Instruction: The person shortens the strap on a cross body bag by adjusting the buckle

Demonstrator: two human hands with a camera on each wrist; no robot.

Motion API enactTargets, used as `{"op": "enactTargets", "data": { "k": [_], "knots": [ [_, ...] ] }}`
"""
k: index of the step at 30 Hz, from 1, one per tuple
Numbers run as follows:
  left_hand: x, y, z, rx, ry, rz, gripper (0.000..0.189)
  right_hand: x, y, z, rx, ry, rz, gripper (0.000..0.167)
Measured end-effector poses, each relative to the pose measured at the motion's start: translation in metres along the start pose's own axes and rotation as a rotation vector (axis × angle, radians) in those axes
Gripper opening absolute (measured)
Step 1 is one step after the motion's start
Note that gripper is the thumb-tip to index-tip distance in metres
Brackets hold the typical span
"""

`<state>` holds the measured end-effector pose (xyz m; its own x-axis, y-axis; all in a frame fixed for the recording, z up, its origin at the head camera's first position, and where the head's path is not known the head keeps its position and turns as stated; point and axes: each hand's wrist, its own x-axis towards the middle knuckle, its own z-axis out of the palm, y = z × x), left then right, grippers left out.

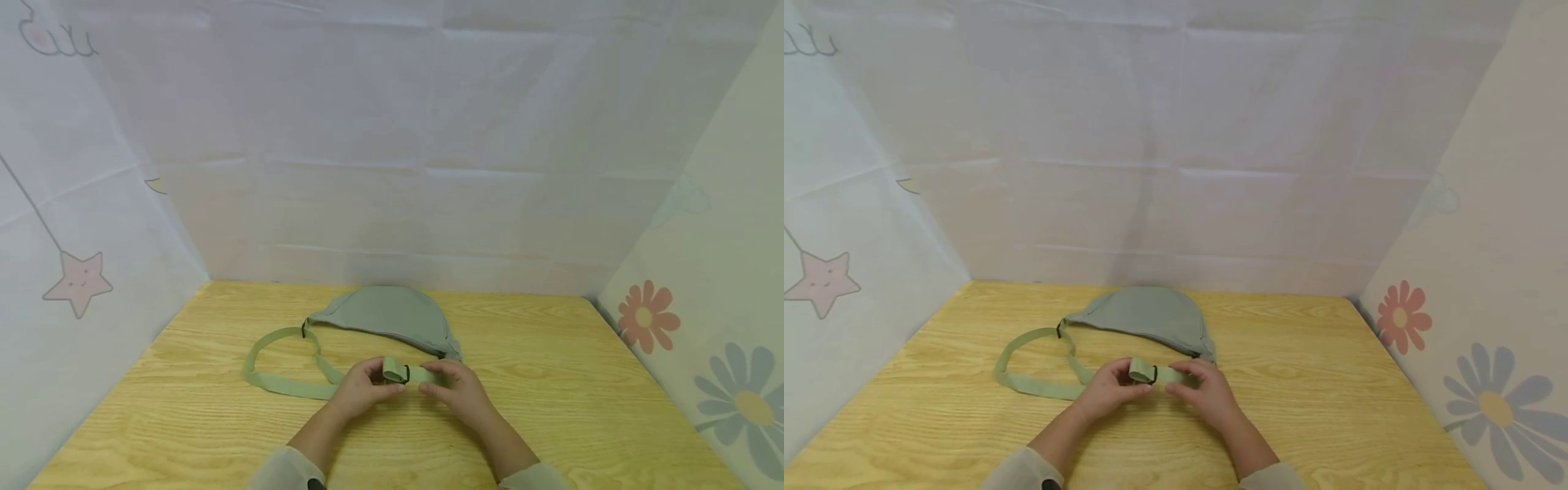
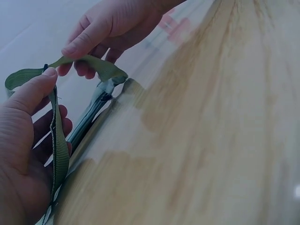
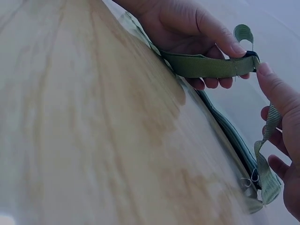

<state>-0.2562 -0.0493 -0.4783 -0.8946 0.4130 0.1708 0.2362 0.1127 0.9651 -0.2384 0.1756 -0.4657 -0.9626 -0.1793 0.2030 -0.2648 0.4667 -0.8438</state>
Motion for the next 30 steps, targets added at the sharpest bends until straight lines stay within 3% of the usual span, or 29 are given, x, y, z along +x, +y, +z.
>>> {"op": "enactTargets", "data": {
  "k": [12, 21, 25, 30],
  "knots": [
    [0.003, 0.0, 0.005, -0.004, -0.011, -0.005, 0.034, 0.004, -0.004, 0.005, -0.09, -0.027, -0.101, 0.041],
    [0.003, 0.002, 0.006, -0.024, -0.038, 0.001, 0.038, 0.004, -0.005, 0.005, -0.159, -0.082, -0.132, 0.063],
    [0.003, 0.002, 0.006, 0.0, -0.026, -0.004, 0.034, 0.003, 0.001, -0.002, -0.248, -0.076, -0.158, 0.066],
    [0.004, 0.005, 0.007, -0.013, -0.027, -0.011, 0.034, 0.003, 0.011, -0.011, -0.406, -0.023, -0.229, 0.056]
  ]
}}
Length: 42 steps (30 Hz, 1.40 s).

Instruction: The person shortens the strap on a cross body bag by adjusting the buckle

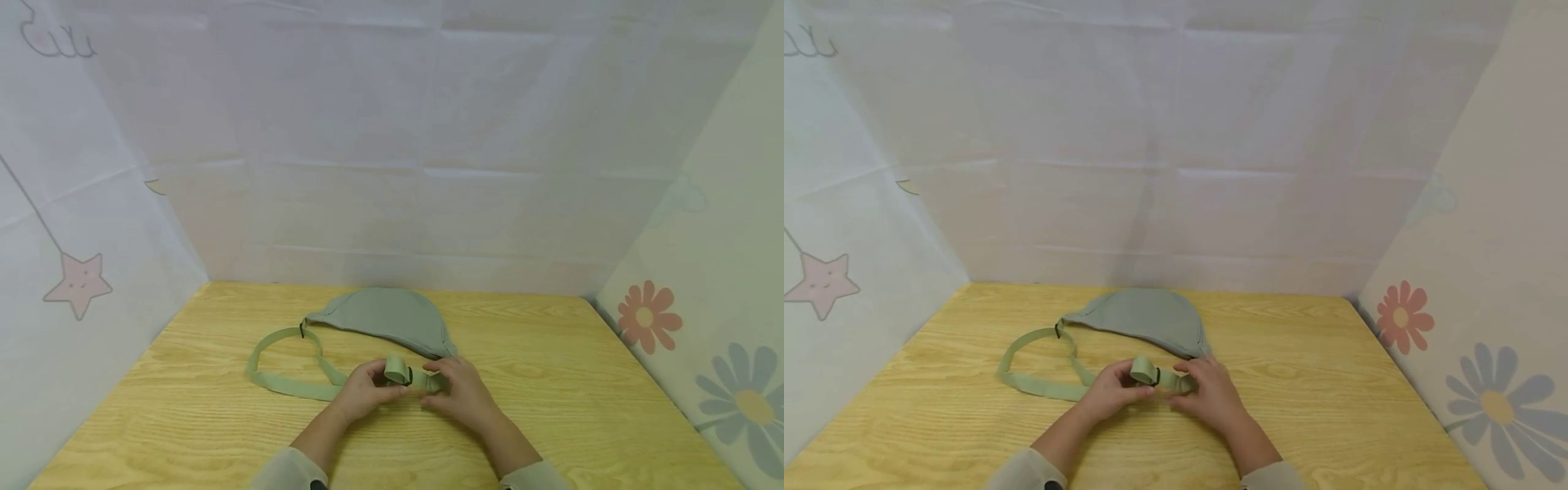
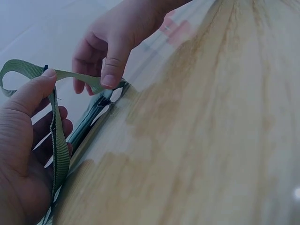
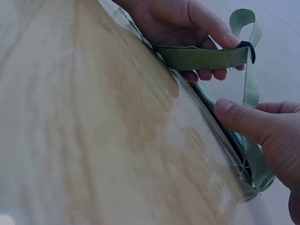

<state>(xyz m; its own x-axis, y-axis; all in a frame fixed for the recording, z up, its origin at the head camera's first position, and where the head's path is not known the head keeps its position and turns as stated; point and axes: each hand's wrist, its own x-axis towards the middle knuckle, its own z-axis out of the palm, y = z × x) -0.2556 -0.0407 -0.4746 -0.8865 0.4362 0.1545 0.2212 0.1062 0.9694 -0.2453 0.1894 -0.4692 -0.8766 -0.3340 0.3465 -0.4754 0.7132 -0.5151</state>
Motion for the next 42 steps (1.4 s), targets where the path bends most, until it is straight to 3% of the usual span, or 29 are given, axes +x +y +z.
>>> {"op": "enactTargets", "data": {
  "k": [7, 15, 17, 23, 28, 42],
  "knots": [
    [0.001, 0.0, 0.0, 0.011, 0.015, 0.002, 0.032, 0.0, 0.007, 0.0, -0.05, 0.037, -0.074, 0.043],
    [0.0, 0.0, -0.002, -0.014, 0.03, -0.012, 0.031, -0.001, 0.002, -0.001, 0.122, -0.015, 0.113, 0.041],
    [0.0, 0.0, -0.002, -0.014, 0.037, -0.013, 0.031, -0.001, 0.001, -0.002, 0.162, -0.019, 0.128, 0.039],
    [0.0, -0.001, -0.002, -0.011, 0.037, 0.0, 0.029, 0.002, 0.0, -0.002, 0.244, -0.021, 0.07, 0.033],
    [0.0, -0.002, -0.002, -0.003, 0.02, -0.006, 0.032, 0.003, -0.002, -0.003, 0.205, -0.02, 0.018, 0.037],
    [0.002, -0.001, 0.006, 0.059, -0.012, 0.02, 0.034, 0.001, -0.004, -0.002, 0.192, -0.041, -0.003, 0.046]
  ]
}}
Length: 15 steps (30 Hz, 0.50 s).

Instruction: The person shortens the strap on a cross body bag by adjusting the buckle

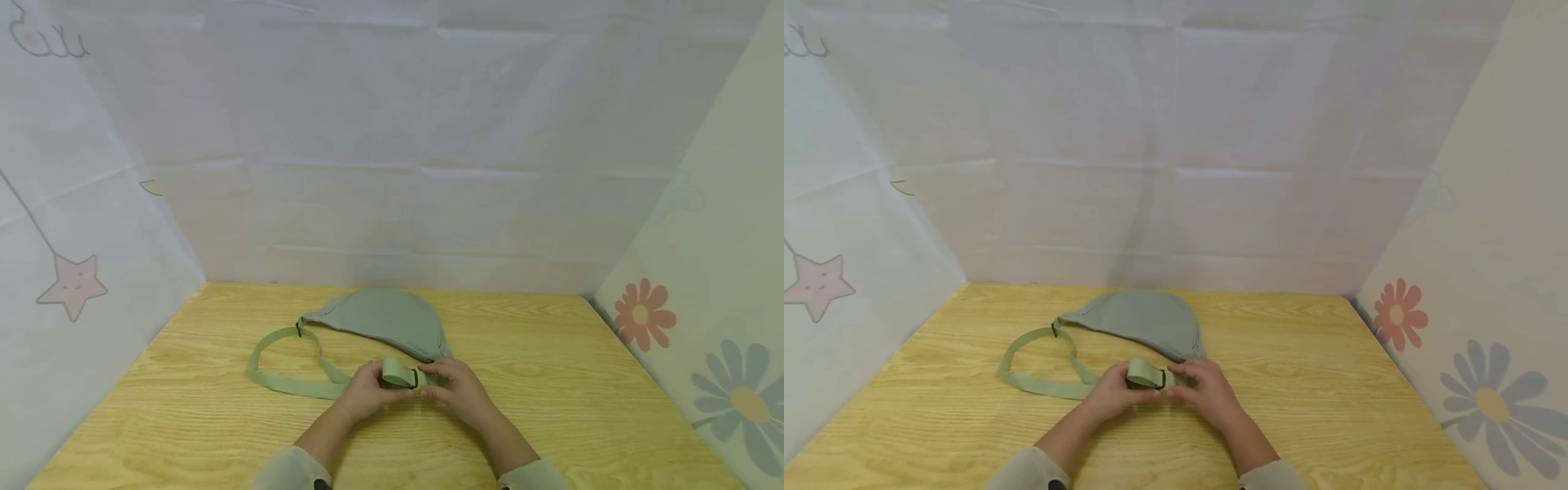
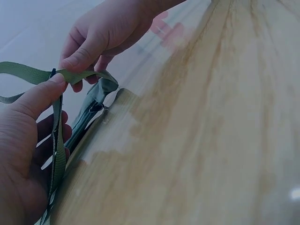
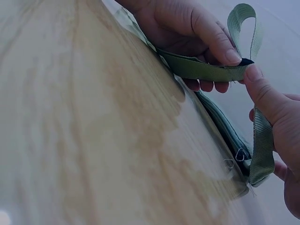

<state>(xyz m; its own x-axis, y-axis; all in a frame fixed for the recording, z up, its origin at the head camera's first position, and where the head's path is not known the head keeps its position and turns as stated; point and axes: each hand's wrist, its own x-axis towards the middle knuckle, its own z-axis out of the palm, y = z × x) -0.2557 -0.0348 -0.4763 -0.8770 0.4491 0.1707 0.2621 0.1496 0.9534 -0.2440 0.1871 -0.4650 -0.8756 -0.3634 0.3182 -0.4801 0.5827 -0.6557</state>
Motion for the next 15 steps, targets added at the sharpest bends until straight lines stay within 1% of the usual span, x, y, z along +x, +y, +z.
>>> {"op": "enactTargets", "data": {
  "k": [3, 5, 12, 15],
  "knots": [
    [0.0013, 0.0001, 0.0017, 0.02, 0.004, 0.015, 0.034, 0.0, -0.001, -0.0003, 0.0, -0.005, 0.0, 0.047],
    [0.0022, 0.0003, 0.0025, 0.02, -0.003, 0.014, 0.036, 0.0002, -0.0019, -0.0007, 0.001, -0.004, -0.004, 0.047],
    [0.0041, 0.0006, 0.0035, -0.006, 0.013, 0.011, 0.039, 0.0013, -0.0006, 0.0005, -0.001, 0.002, -0.011, 0.054],
    [0.0041, 0.0001, 0.0031, -0.012, 0.015, 0.012, 0.038, 0.0017, 0.0018, 0.0017, -0.028, 0.012, -0.026, 0.053]
  ]
}}
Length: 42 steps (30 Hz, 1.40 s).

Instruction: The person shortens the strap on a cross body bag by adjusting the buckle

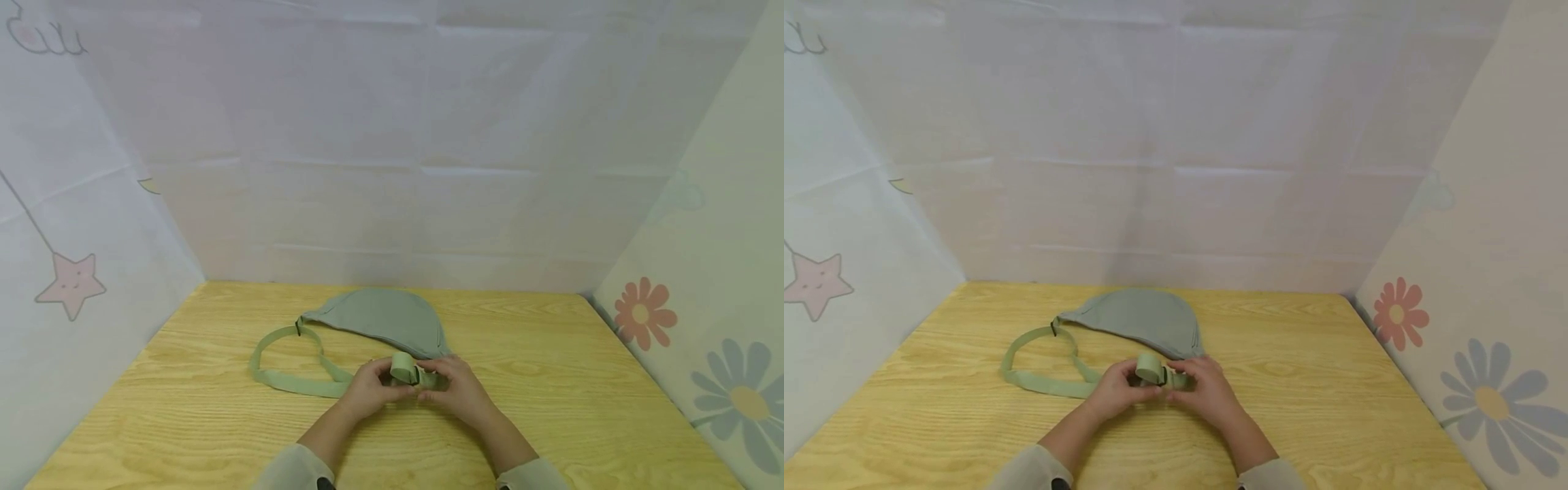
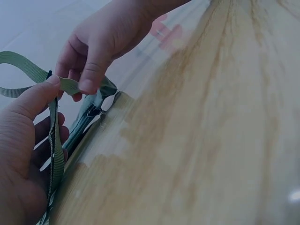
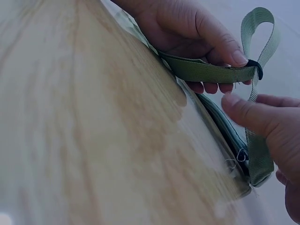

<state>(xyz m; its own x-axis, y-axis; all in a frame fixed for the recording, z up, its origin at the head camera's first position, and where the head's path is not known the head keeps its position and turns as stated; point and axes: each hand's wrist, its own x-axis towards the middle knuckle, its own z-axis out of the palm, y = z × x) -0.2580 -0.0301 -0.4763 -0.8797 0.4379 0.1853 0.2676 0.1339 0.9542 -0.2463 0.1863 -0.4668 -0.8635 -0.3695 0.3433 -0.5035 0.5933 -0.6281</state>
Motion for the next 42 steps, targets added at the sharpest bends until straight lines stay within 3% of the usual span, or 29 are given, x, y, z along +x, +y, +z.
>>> {"op": "enactTargets", "data": {
  "k": [9, 16, 19, 27, 42],
  "knots": [
    [-0.001, -0.002, -0.001, -0.013, 0.033, -0.004, 0.035, 0.001, 0.005, 0.002, -0.042, 0.028, 0.055, 0.037],
    [-0.002, -0.001, -0.001, -0.05, 0.038, -0.025, 0.034, 0.0, 0.004, 0.001, 0.149, 0.054, 0.269, 0.035],
    [-0.002, 0.0, -0.001, -0.05, 0.029, -0.02, 0.035, 0.0, 0.001, -0.001, 0.217, 0.051, 0.311, 0.035],
    [-0.002, 0.001, -0.002, 0.004, 0.053, -0.017, 0.033, 0.001, -0.002, -0.004, 0.209, 0.0, 0.261, 0.038],
    [-0.001, 0.0, 0.002, 0.08, 0.011, -0.002, 0.036, 0.0, -0.005, -0.003, 0.19, -0.054, 0.217, 0.042]
  ]
}}
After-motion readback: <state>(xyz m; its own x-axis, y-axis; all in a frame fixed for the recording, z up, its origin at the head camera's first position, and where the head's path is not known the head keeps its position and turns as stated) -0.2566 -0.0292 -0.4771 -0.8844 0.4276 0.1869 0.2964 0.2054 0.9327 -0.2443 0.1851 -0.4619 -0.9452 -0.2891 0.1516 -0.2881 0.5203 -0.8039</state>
